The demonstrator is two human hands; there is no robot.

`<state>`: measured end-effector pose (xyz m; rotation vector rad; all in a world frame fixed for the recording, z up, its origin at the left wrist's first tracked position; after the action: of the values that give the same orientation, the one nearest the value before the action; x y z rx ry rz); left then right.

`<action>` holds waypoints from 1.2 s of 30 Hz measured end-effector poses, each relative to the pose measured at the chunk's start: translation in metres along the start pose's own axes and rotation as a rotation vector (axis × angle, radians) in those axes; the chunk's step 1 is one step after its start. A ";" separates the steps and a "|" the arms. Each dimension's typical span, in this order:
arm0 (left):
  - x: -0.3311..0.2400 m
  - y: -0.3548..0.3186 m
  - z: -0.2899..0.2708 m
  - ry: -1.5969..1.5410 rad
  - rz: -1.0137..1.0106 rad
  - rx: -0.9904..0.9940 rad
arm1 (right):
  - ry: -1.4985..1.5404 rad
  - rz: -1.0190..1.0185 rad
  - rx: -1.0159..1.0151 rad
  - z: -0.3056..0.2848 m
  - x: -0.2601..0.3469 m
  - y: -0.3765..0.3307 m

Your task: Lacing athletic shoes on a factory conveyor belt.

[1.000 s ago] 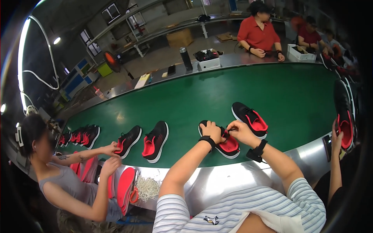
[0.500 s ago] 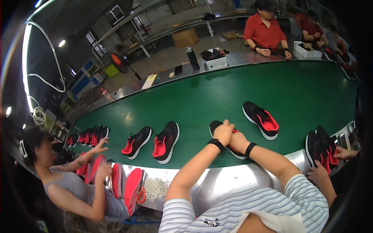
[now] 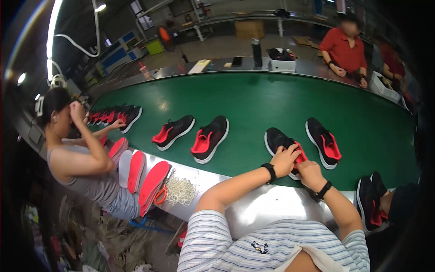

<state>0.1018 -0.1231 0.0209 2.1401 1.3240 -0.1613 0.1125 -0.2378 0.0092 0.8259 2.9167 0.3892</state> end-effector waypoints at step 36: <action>0.143 -0.064 -0.062 -0.241 -0.799 -0.058 | 0.248 -0.048 0.171 -0.001 0.056 0.062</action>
<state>0.1049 0.0416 -0.0148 1.3782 1.9206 -0.6635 0.0957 -0.1578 0.0255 0.7775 3.2314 0.2570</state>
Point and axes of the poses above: each hand's wrist, its own y-axis towards the middle knuckle, its own z-axis out of the palm, x = y × z, the point moved 6 cm from there along y, towards the middle knuckle, and after that the axes turned 8 degrees about -y, right-handed, at the moved point
